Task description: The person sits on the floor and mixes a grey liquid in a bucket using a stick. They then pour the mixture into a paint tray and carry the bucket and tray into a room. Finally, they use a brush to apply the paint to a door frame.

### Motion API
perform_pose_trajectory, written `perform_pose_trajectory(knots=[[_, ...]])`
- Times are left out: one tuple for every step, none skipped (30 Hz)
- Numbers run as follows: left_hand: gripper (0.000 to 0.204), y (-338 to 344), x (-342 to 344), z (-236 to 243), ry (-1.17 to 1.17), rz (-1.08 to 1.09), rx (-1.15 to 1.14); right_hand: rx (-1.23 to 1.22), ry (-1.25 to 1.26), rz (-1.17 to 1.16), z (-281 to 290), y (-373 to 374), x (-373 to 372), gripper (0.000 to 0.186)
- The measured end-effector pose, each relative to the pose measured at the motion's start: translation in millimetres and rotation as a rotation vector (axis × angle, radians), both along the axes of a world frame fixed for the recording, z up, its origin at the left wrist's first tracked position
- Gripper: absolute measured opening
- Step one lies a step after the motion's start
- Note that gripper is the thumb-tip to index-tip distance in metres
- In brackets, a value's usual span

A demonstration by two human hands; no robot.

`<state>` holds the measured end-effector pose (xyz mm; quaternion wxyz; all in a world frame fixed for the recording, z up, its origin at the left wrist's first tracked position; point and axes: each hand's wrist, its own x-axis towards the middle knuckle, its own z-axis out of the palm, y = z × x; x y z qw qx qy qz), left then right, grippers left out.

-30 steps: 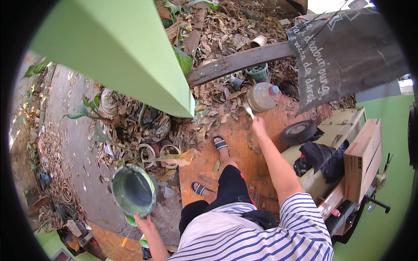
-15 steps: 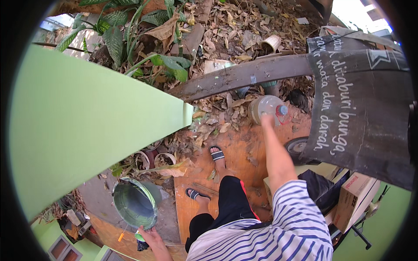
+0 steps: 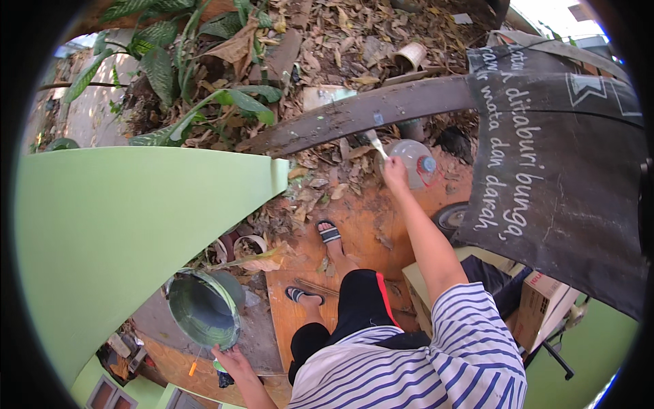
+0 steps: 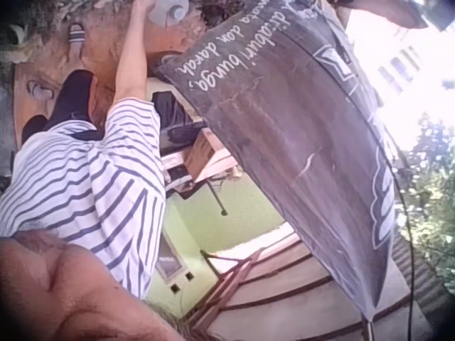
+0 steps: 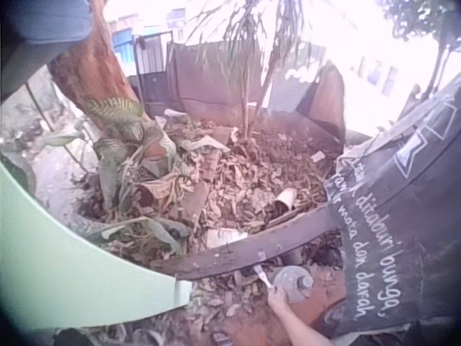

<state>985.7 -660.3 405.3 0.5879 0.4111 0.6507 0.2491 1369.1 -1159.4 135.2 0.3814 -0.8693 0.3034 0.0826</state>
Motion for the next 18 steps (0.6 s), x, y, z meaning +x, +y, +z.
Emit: perform_pose_trajectory(knots=[[0.04,7.6,-2.8,-6.9,-0.004,-0.003,-0.028,-0.003,-0.022,0.029,6.7,3.4,2.4,0.031],[0.04,12.6,-7.9,-10.5,-0.004,-0.001,-0.048,0.04,-0.047,0.021,18.1,14.9,6.0,0.028],[0.041,12.7,-10.0,-14.0,-0.004,-0.008,-0.039,0.064,-0.081,0.029,29.9,23.4,9.1,0.026],[0.041,12.4,-10.9,-17.8,-0.002,-0.018,-0.034,0.108,-0.176,0.035,33.2,25.0,10.7,0.025],[0.041,12.6,-13.7,-18.5,0.002,-0.023,-0.022,0.138,-0.186,0.033,40.7,29.8,12.2,0.025],[0.041,8.3,-9.3,-19.4,0.005,-0.015,-0.01,0.17,-0.207,0.035,51.8,34.5,20.8,0.026],[0.04,1.1,-1.6,-18.8,0.008,-0.007,0.002,0.201,-0.228,0.038,56.4,33.6,26.6,0.026],[0.04,-3.7,2.8,-18.7,0.008,0.0,0.013,0.116,-0.188,0.026,45.2,25.1,27.3,0.027],[0.04,-3.8,1.9,-21.3,0.014,-0.011,0.002,0.032,-0.148,0.017,30.2,16.0,25.2,0.028],[0.04,-0.7,1.2,-23.9,0.019,-0.021,-0.006,-0.048,-0.107,0.009,11.4,7.6,19.1,0.029],[0.04,1.3,1.6,-26.9,0.019,-0.029,-0.012,-0.09,0.061,-0.06,-5.2,-1.9,11.7,0.03],[0.04,1.6,0.9,-28.0,0.027,-0.016,-0.016,-0.13,0.228,-0.125,-19.9,-11.0,2.9,0.032],[0.041,1.0,-2.4,-27.3,0.037,0.004,-0.016,-0.106,0.198,-0.133,-28.9,-14.7,-7.6,0.032],[0.041,0.6,-6.5,-25.4,0.049,0.023,-0.016,-0.082,0.172,-0.141,-36.8,-17.6,-19.3,0.033],[0.041,0.4,-9.6,-25.8,0.04,0.004,-0.016,-0.081,0.188,-0.17,-49.1,-24.1,-29.9,0.034],[0.041,0.7,-12.2,-27.0,0.028,-0.013,-0.011,-0.075,0.2,-0.197,-54.7,-24.5,-34.6,0.035],[0.041,0.9,-14.8,-28.0,0.016,-0.031,-0.007,-0.069,0.213,-0.225,-61.1,-24.4,-36.7,0.036],[0.04,1.3,-17.7,-28.2,0.028,-0.012,-0.007,-0.059,0.195,-0.223,-68.1,-25.1,-35.6,0.036]])
